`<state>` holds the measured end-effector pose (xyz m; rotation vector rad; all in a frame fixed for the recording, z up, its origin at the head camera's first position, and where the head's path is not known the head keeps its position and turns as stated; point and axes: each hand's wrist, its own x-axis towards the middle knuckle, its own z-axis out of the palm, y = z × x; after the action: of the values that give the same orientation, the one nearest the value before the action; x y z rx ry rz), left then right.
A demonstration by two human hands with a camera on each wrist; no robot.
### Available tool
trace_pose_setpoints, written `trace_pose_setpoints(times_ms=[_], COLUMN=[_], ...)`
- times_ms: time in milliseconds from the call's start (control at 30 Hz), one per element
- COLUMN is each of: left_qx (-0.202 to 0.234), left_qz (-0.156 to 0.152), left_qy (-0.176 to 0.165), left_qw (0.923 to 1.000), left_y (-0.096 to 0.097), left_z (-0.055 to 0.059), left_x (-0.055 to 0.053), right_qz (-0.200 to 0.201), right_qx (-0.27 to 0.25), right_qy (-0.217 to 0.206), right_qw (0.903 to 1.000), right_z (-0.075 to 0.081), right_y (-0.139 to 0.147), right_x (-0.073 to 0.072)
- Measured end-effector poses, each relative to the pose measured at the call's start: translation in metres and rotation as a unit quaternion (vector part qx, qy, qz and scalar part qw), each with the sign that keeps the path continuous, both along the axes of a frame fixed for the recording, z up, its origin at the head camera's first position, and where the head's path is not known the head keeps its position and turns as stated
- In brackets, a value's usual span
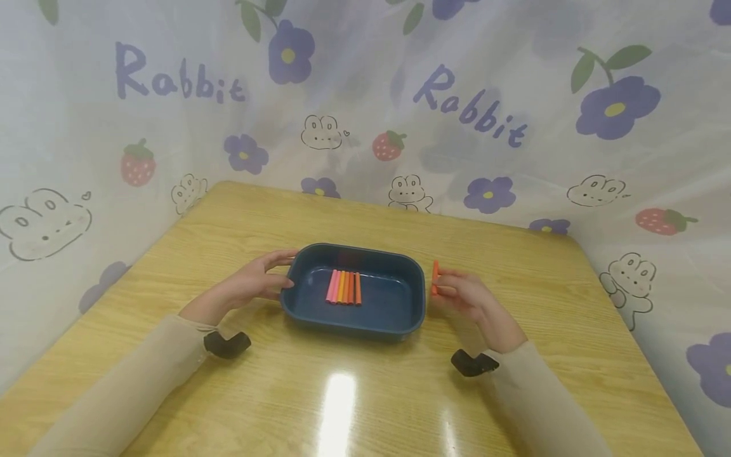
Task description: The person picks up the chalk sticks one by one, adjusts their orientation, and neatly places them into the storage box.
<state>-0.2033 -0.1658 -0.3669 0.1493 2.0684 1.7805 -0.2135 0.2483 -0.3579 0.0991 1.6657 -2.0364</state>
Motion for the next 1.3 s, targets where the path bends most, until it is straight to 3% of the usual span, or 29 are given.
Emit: trace_pose_setpoints(times_ms=[200, 633, 900, 1300], left_qx=[0.001, 0.006, 0.004, 0.01], left_qz=[-0.003, -0.005, -0.001, 0.003], left_qy=[0.002, 0.0, -0.002, -0.002], left_qw=[1.0, 1.0, 1.0, 0.9999], left_y=[-0.001, 0.0, 0.001, 0.002], left_z=[-0.001, 0.0, 0.001, 0.001], left_x=[-0.001, 0.001, 0.0, 0.0], right_qz=[0.003, 0.052, 0.06, 0.111], right_qx=[-0.013, -0.018, -0.002, 0.034], right_qy=[0.003, -0.001, -0.027, -0.07], right_qw=[0.9999, 0.9985, 0.9979, 0.9907], right_z=[0.008, 0.03, 0.034, 0.034], right_y=[-0.007, -0.033, -0.052, -0.084], right_x=[-0.004, -0.016, -0.026, -0.037])
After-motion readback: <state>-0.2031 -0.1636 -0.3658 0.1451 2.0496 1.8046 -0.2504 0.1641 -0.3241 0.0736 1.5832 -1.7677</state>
